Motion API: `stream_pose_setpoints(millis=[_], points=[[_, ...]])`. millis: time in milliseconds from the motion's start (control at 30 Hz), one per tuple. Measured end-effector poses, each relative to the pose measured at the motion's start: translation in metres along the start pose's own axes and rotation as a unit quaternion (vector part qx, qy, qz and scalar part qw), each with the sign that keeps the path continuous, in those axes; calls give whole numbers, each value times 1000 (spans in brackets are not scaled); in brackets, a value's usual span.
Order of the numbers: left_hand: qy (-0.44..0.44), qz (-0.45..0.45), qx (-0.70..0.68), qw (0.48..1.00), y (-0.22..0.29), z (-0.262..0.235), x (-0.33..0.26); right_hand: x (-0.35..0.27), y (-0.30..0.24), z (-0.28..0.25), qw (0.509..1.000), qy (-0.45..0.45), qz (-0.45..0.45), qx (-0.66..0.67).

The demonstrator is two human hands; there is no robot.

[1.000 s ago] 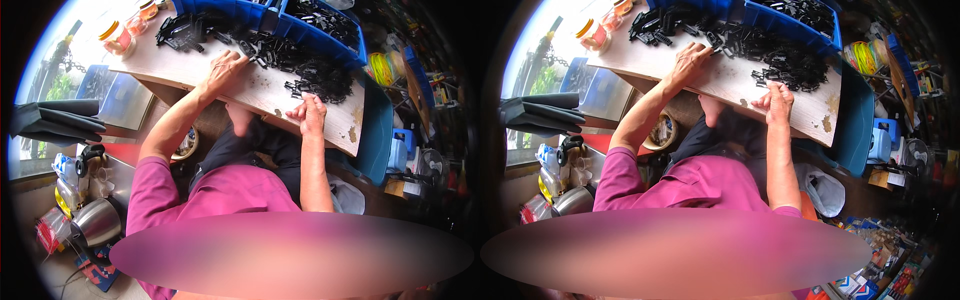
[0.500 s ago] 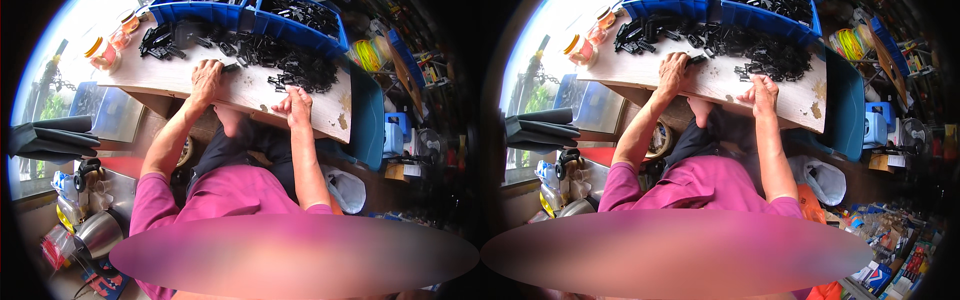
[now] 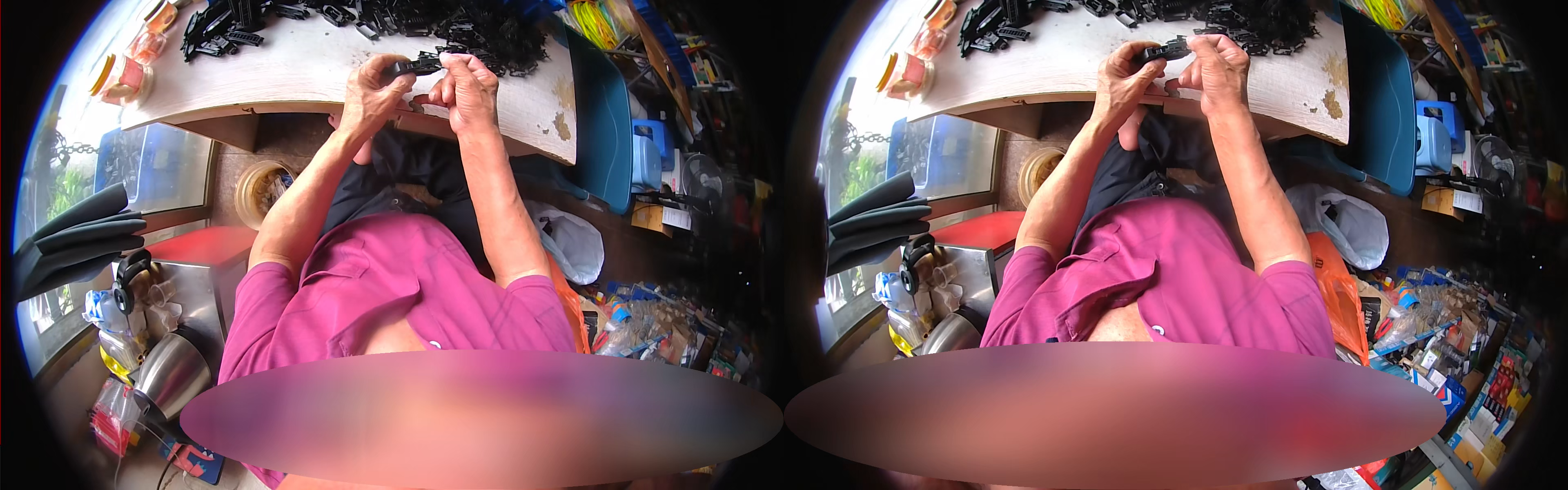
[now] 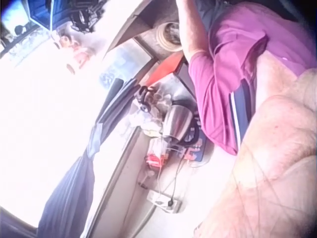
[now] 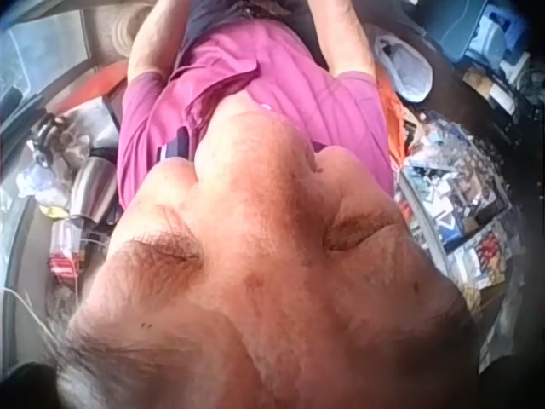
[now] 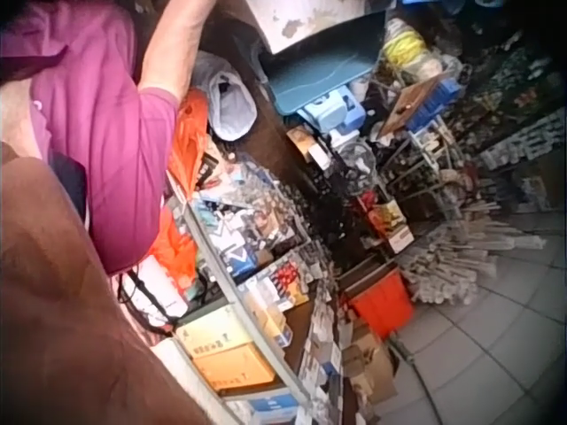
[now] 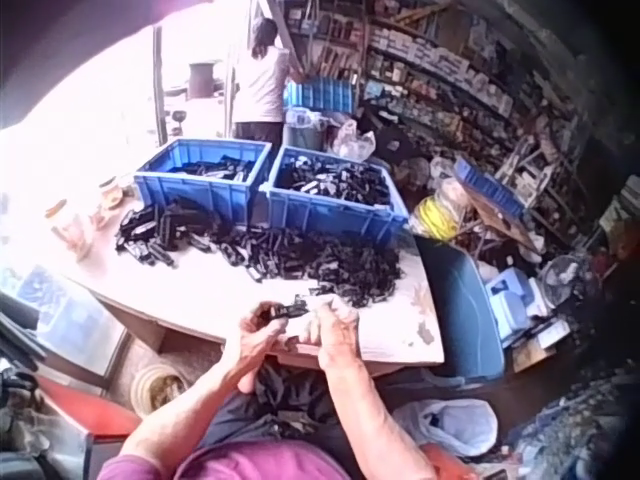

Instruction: The person assembles plastic components by picking up small plastic pieces from the desk and attaching them onto plastic parts by hand.

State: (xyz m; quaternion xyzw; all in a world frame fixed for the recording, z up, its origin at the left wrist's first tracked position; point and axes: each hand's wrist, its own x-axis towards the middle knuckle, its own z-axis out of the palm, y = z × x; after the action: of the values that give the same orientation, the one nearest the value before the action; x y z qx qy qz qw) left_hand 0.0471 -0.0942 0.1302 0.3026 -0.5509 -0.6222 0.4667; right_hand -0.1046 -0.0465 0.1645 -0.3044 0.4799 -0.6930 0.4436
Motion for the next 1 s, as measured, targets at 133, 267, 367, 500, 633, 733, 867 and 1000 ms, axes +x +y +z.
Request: stream_pose_setpoints(millis=[133, 267, 367, 500, 633, 733, 867, 1000], points=[[-9, 10, 52, 999, -2, 0, 0, -5, 6, 2, 1000, -11, -9, 13], [-22, 66, 128, 989, -4, 1, -2, -5, 10, 3, 1000, 2, 9, -11], [-23, 93, 180, 979, -1, 0, -2, -5, 14, 3, 1000, 2, -1, -21], [-12, 83, 223, 971, 15, 5, -2, -7, 17, 5, 1000, 12, 4, -8], [17, 46, 181, 982, 15, 10, 0, -2, 20, 7, 999, 13, -11, -27], [51, 10, 78, 996, 11, 9, 2, 1, 20, 11, 998, 9, 7, -63], [85, 2, 67, 994, 7, 1, 1, 2, 20, 25, 995, 28, 5, -91], [139, -46, -21, 989, 16, -22, -1, 3, 10, 41, 994, 19, 76, -75]])
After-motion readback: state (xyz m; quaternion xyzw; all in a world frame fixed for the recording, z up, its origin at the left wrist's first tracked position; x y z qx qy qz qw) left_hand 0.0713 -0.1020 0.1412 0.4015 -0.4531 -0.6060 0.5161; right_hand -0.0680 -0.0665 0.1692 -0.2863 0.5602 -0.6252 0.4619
